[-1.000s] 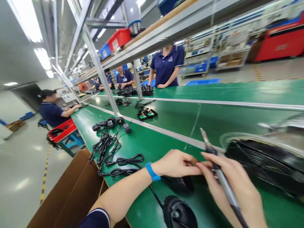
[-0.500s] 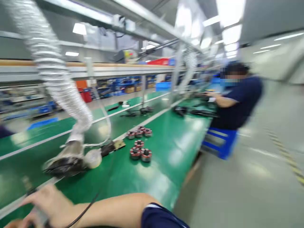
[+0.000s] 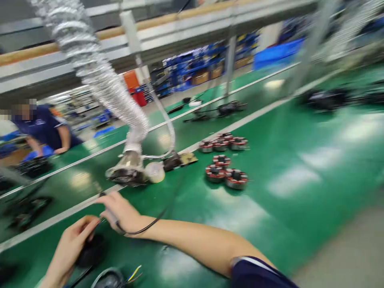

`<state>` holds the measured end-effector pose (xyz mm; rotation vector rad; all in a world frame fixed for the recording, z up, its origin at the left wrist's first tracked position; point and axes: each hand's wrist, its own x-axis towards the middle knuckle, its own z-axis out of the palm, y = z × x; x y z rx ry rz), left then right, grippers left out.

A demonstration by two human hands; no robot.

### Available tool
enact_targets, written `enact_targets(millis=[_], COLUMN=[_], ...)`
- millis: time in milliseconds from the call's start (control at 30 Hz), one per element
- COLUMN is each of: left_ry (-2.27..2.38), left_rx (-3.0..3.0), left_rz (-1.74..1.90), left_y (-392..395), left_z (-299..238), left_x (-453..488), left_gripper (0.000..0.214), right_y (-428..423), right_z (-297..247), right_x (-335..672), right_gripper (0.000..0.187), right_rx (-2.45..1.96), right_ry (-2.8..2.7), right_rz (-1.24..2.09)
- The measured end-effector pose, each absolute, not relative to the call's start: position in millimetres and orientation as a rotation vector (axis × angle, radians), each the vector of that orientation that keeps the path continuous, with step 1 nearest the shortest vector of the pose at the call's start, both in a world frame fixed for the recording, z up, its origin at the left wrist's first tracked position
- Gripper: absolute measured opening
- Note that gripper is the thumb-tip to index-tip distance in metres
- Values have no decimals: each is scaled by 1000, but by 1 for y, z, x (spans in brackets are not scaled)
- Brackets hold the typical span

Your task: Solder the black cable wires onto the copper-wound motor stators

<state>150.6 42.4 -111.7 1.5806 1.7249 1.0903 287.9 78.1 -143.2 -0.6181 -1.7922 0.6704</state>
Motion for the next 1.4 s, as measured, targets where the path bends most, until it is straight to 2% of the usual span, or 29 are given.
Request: enact_targets(millis=[100, 233, 333, 1400], left_ry=[1796, 1732, 1676, 1635], left_rx=[1494, 1409, 1417, 1368], left_rz=[1038, 1075, 1058, 1071], left_y=[23, 25, 28, 30], left_z=[-102, -103, -107, -106], left_x=[115, 112, 116, 115], left_gripper=[39, 35, 33, 27], right_y=[80, 80, 76, 73], right_z=[-134, -127, -127, -122], right_x=[296, 300, 300, 301], right_gripper=[24, 16, 22, 20], right_rx=[-531, -581, -596, -575], right_ry=[-1706, -1560, -1507, -1439], right_rz=[772, 807, 800, 846])
